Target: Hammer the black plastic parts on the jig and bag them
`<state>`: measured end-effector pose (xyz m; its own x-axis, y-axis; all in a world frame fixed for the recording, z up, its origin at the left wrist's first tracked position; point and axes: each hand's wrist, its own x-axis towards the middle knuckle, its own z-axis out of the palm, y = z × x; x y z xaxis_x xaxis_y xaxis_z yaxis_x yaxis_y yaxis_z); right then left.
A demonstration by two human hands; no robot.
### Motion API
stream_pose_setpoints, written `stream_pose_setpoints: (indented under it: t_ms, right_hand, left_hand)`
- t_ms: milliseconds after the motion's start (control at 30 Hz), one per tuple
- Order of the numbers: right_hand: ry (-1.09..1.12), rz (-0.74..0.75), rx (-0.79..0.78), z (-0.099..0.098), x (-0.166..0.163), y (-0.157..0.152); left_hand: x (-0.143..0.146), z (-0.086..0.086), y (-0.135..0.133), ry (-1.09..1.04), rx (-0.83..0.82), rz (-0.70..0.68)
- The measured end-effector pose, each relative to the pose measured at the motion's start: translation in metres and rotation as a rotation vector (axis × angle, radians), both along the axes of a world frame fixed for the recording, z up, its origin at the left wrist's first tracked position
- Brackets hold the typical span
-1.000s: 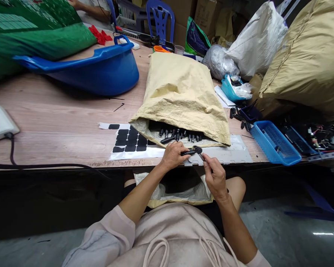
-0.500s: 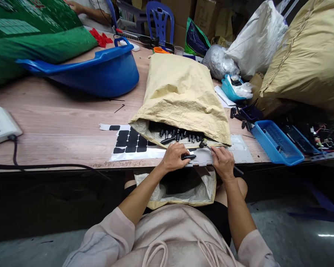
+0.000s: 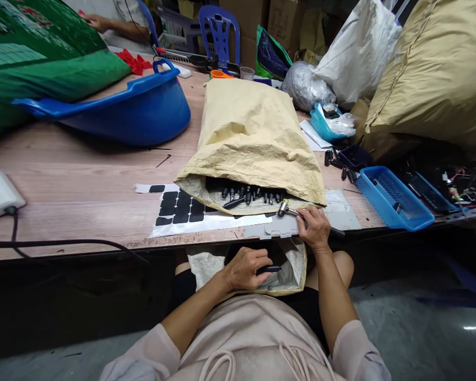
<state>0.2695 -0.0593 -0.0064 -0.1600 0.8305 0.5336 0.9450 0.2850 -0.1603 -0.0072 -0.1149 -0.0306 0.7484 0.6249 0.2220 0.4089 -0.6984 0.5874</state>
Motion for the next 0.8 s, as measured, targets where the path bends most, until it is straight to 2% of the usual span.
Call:
stream_pose_setpoints:
  t_ms: [67,133,200,267,300,367,433,500,533,600,667,800]
  right_hand:
    - [-0.003,-0.005,-0.007,0.000,0.000,0.000]
    - [-0.012,-0.007,0.007,0.000,0.000,0.000]
    - [-0.020,-0.010,0.026,0.001,0.000,0.000]
    - [-0.027,-0.011,0.035,0.001,-0.001,0.000]
    - [-0.030,-0.011,0.036,0.001,-0.001,0.000]
    - [-0.036,-0.013,0.038,0.001,-0.001,0.000]
    - [-0.040,-0.017,0.039,0.001,-0.002,0.000]
    - [-0.043,-0.018,0.043,0.002,-0.002,0.000]
    - [-0.045,-0.016,0.048,0.001,-0.002,0.000]
    - [-0.042,-0.008,0.061,0.001,-0.002,0.001]
    - [-0.032,0.000,0.071,0.000,-0.002,0.000]
    - [0.006,0.003,0.053,-0.005,-0.001,-0.001]
  left_hand:
    - [0.001,-0.011,-0.005,0.164,-0.062,0.086]
    - [0.001,-0.015,-0.005,0.302,-0.125,0.121]
    - [0.000,-0.009,-0.003,0.316,-0.149,0.083]
    - [-0.003,0.006,0.001,0.203,-0.108,0.065]
    - [-0.006,0.015,0.005,0.123,-0.064,0.100]
    - [-0.015,0.033,0.020,-0.021,0.059,0.280]
    - [-0.027,0.047,0.042,-0.088,0.193,0.554]
    - [-0.040,0.055,0.066,-0.045,0.273,0.789]
    - [-0.046,0.056,0.077,0.003,0.280,0.854]
    - [-0.056,0.056,0.093,0.116,0.240,0.893]
    - [-0.061,0.054,0.098,0.198,0.180,0.870]
    - [-0.055,0.052,0.090,0.131,0.194,0.851]
